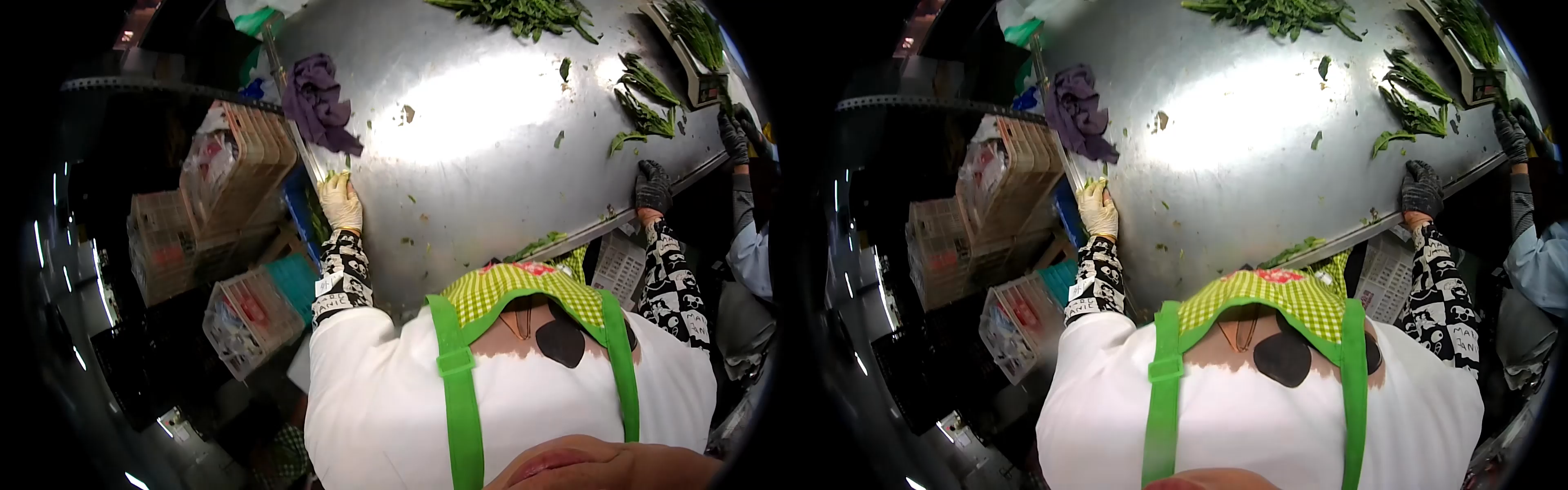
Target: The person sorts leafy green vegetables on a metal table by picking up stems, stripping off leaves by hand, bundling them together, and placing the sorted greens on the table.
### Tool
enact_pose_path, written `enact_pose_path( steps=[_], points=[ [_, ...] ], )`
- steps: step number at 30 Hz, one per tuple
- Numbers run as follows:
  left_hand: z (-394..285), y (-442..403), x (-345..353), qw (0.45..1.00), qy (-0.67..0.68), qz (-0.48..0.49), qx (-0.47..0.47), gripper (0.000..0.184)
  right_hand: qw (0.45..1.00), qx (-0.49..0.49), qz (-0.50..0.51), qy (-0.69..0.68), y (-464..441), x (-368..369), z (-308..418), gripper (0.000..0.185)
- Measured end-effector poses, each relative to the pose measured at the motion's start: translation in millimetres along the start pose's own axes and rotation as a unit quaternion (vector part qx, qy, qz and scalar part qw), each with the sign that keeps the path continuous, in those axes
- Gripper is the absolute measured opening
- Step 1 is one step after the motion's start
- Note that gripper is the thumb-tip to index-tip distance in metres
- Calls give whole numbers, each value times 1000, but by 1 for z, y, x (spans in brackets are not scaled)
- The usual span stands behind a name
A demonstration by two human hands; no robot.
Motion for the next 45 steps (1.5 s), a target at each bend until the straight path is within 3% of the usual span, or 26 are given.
enact_pose_path(
  steps=[3,9,11,15,16,17,19,20,24,27,28,30,31,33,35,36,38,40,41,43,45],
  points=[
    [-36,55,-9,994,107,13,-20,30,999,20,21,-15,-5,8,-7,28],
    [-142,135,-36,969,169,178,40,79,1000,15,15,21,-7,13,-13,28],
    [-147,151,-21,965,163,185,87,91,999,-19,10,34,-11,19,-20,28],
    [-148,155,-41,973,52,208,90,77,999,1,32,19,-7,12,-10,30],
    [-153,156,-53,977,29,201,63,62,999,21,32,28,-8,11,-6,30],
    [-149,163,-54,979,52,197,17,57,998,44,31,38,-10,13,-5,30],
    [-144,175,-52,974,100,192,-64,47,1000,-5,17,7,-18,24,-18,28],
    [-141,184,-51,980,126,129,-80,29,1000,1,20,4,-15,16,-10,28],
    [-123,203,-46,970,214,79,-84,10,999,15,30,-6,-16,19,-15,27],
    [-97,196,-50,952,286,0,-111,14,999,29,23,-14,-9,5,2,27],
    [-85,184,-55,965,238,-54,-93,16,1000,11,16,-9,-13,10,-5,27],
    [-62,154,-64,918,328,-139,-174,11,999,-30,-7,21,-17,15,-10,31],
    [-51,138,-70,937,273,-158,-148,12,999,-13,-2,42,-16,15,-12,30],
    [-37,111,-60,967,171,-125,-143,13,1000,-25,-12,-3,-10,6,2,30],
    [-50,85,-48,968,101,48,-224,48,997,-23,-61,-48,-12,14,-9,30],
    [-71,76,-52,986,28,19,-166,52,995,-50,-80,-24,-14,21,-16,27],
    [-59,81,-19,992,55,56,-98,35,999,-13,-48,-9,-9,0,4,26],
    [-56,85,-15,993,60,38,-95,26,999,33,-3,-13,-17,0,9,25],
    [-48,93,-10,990,99,28,-101,22,999,41,-11,-15,-17,2,9,25],
    [-48,103,-6,938,274,33,-208,21,998,54,8,-40,-21,7,5,25],
    [-72,117,-16,960,244,73,-116,18,998,56,9,-42,-21,12,0,24]
  ],
)
Point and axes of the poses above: each hand's wrist, its own y-axis away from the middle knuckle, its own x-axis out of the palm, z = x × y, the point moved 3 cm from there along -y, towards the middle knuckle, and after that the axes turned 7 degrees about z, right-handed, at the moved point
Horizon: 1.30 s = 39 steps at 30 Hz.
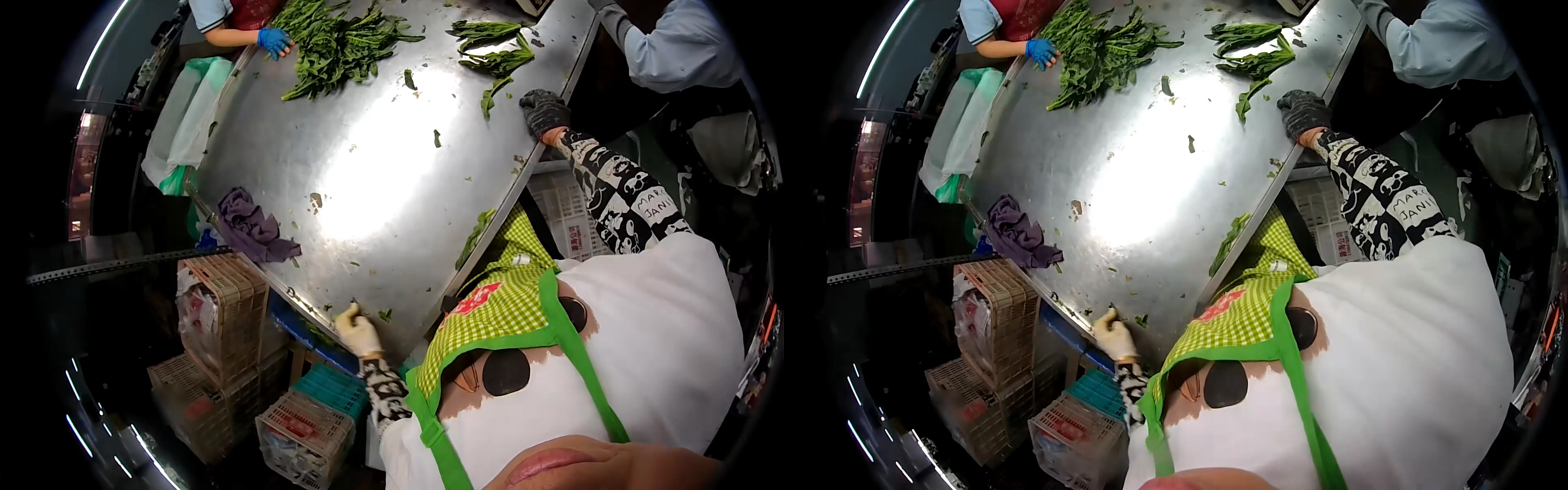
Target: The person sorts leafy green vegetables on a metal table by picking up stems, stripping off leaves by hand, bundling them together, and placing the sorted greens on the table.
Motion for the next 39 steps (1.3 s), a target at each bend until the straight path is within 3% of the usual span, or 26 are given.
enact_pose_path(
  steps=[3,4,9,12,13,14,15,16,18,20,22,24,26,28,29,30,31,32,33,35,37,39],
  points=[
    [-59,32,12,996,-6,83,39,22,999,-27,-36,21,2,5,-1,23],
    [-59,37,23,991,-33,71,109,21,997,-36,-57,33,4,7,-4,23],
    [-45,38,25,993,32,0,117,14,999,-9,-39,-11,5,2,-3,21],
    [-44,15,-23,984,-72,-73,143,19,998,-14,-56,-30,7,5,-3,19],
    [-17,3,-41,991,-71,-96,58,36,997,-17,-67,-46,6,15,-5,19],
    [-9,-11,-61,975,-140,-132,113,64,994,-19,-86,-59,3,13,-10,19],
    [-8,-19,-75,973,-182,-138,42,87,996,-8,-70,-53,4,6,-6,18],
    [-5,-25,-87,972,-178,-139,-72,98,996,-16,-73,-39,6,4,-5,18],
    [12,-36,-94,960,-204,-148,-119,103,999,6,-35,-31,5,0,-3,19],
    [26,-39,-80,957,-210,-168,-104,104,998,9,-39,-39,3,1,-5,19],
    [-9,-32,-58,932,-259,-85,-238,103,998,8,-38,-47,5,3,-6,19],
    [-14,-22,-31,907,-313,-38,-278,99,998,1,-36,-55,4,1,-8,20],
    [5,-16,-14,918,-287,-31,-271,95,998,-40,-49,-25,-2,12,-15,21],
    [0,-16,-14,961,-167,-92,-202,90,998,-9,-25,-62,0,2,-12,23],
    [5,-17,-16,955,-184,-92,-214,91,998,-18,-36,-52,3,0,-12,22],
    [54,-21,-9,967,-194,-119,-117,95,998,-37,-43,-41,4,-4,-7,20],
    [24,-21,-18,959,-191,-113,-175,97,999,-11,-30,-22,0,-3,-7,17],
    [-29,-22,-32,955,-111,-74,-264,98,976,-123,-178,-34,-1,19,-19,17],
    [-6,-25,-33,944,-90,-73,-309,94,987,-96,-88,-93,5,-2,-1,17],
    [37,-32,-33,913,-53,-71,-398,88,997,-62,-35,-34,-1,6,9,18],
    [77,-36,-29,911,-14,-26,-411,70,999,-19,-20,19,-4,-6,16,20],
    [57,-42,-25,912,-41,-46,-406,63,999,48,7,22,4,-13,13,21]
  ],
)
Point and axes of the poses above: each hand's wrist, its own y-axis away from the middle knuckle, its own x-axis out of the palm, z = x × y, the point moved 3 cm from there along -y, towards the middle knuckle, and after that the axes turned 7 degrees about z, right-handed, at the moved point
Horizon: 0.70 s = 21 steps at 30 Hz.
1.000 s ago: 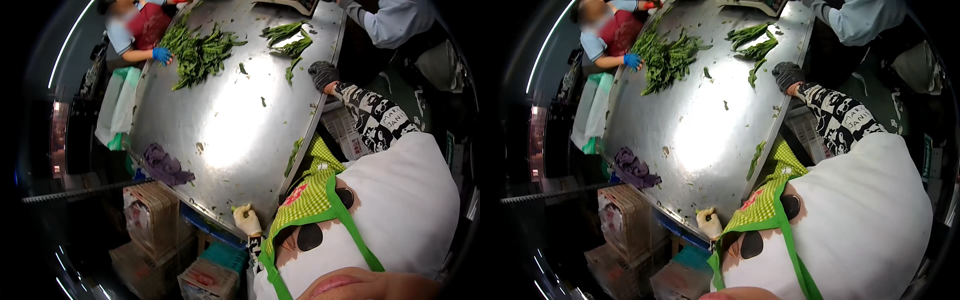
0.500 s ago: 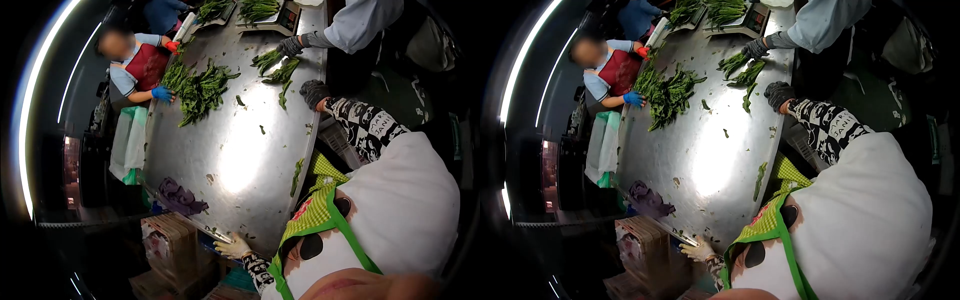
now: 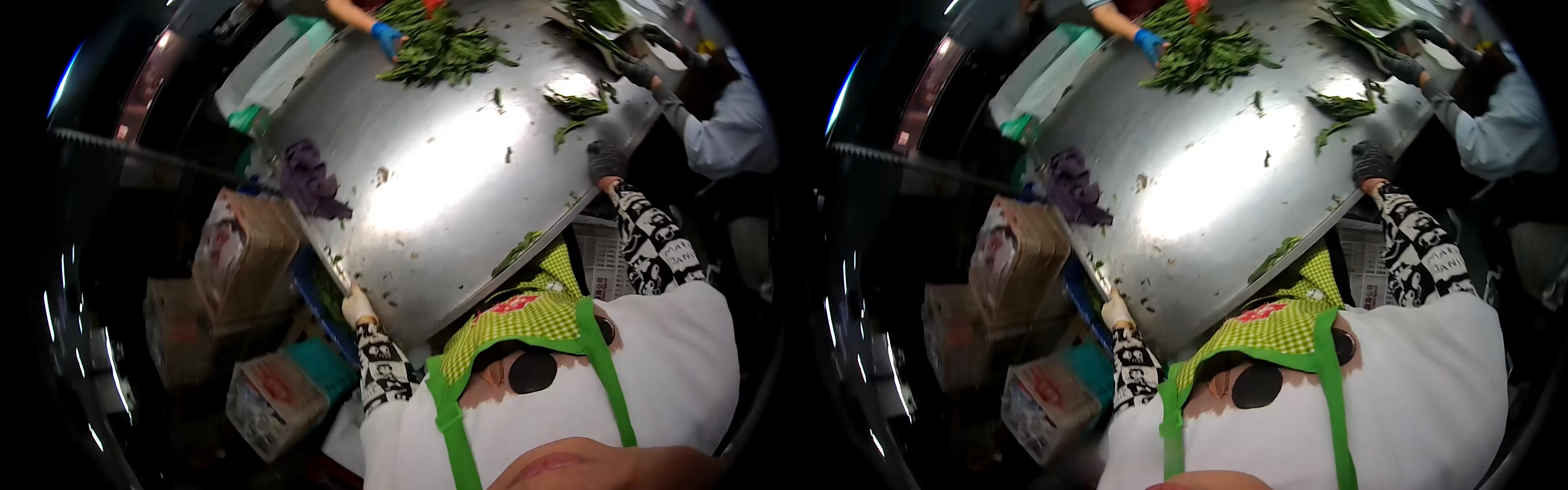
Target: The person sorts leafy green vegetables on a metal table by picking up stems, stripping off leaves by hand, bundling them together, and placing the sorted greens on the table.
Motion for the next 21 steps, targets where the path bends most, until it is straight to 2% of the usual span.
enact_pose_path(
  steps=[1,3,7,12,16,21],
  points=[
    [-11,14,-3,999,-21,-42,4,61,1000,11,18,-7,0,-3,-2,23],
    [-23,32,-7,997,-29,-71,-3,57,998,-44,-47,-18,-1,6,-12,22],
    [-13,24,1,991,-48,-125,17,57,998,-23,-65,1,0,9,-15,22],
    [-21,36,-1,992,-41,-123,4,58,1000,5,-29,-8,-5,8,-15,21],
    [-19,37,1,989,-49,-142,9,58,998,-12,-39,-44,-7,14,-21,21],
    [-18,37,1,991,-46,-126,4,58,999,-21,-36,-7,-20,26,-30,22]
  ],
)
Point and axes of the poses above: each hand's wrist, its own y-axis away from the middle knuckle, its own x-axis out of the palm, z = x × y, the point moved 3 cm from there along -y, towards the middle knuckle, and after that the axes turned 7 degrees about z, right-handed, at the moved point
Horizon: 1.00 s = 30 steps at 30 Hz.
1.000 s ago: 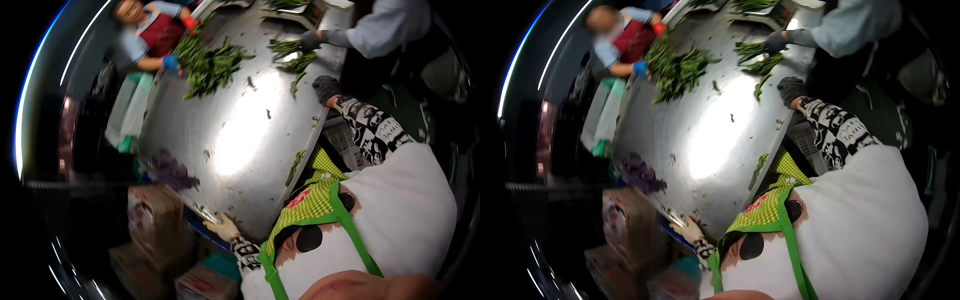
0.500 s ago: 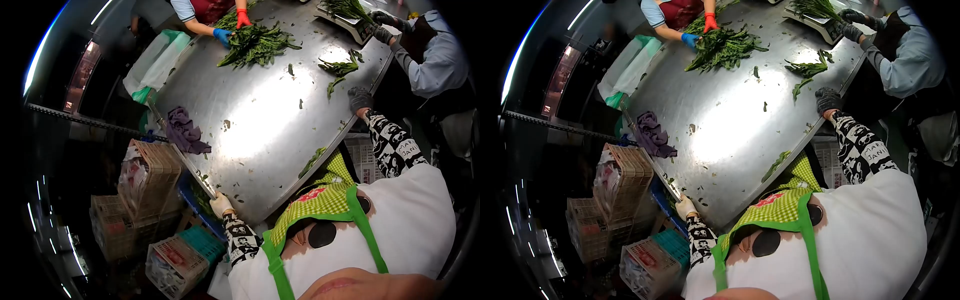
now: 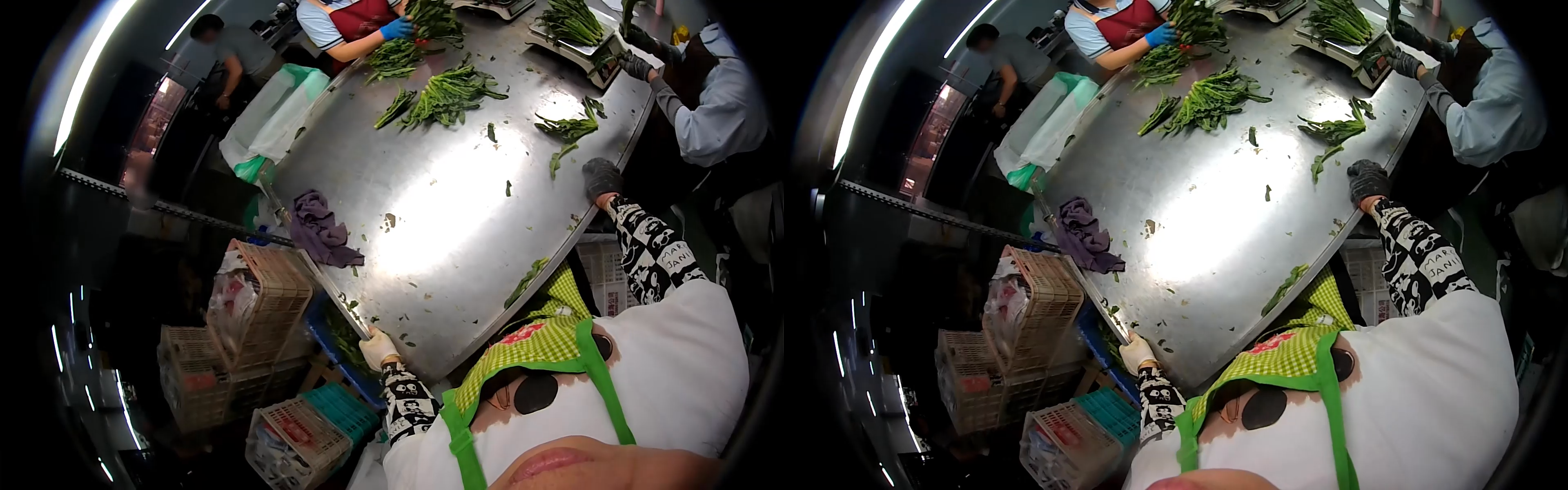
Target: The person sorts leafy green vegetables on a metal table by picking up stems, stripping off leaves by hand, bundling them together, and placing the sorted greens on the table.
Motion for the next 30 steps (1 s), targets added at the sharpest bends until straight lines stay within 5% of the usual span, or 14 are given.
enact_pose_path(
  steps=[6,12,20,30],
  points=[
    [-5,6,-7,1000,-2,13,-16,55,997,-25,-43,55,1,6,-1,17],
    [-5,14,-10,1000,16,-12,-8,51,994,-62,-80,-32,13,-11,10,14],
    [-4,17,-10,1000,-2,4,-7,52,999,28,-34,-8,17,-16,10,16],
    [2,13,-7,1000,-8,14,-6,55,996,-43,-49,-55,26,-29,15,17]
  ],
)
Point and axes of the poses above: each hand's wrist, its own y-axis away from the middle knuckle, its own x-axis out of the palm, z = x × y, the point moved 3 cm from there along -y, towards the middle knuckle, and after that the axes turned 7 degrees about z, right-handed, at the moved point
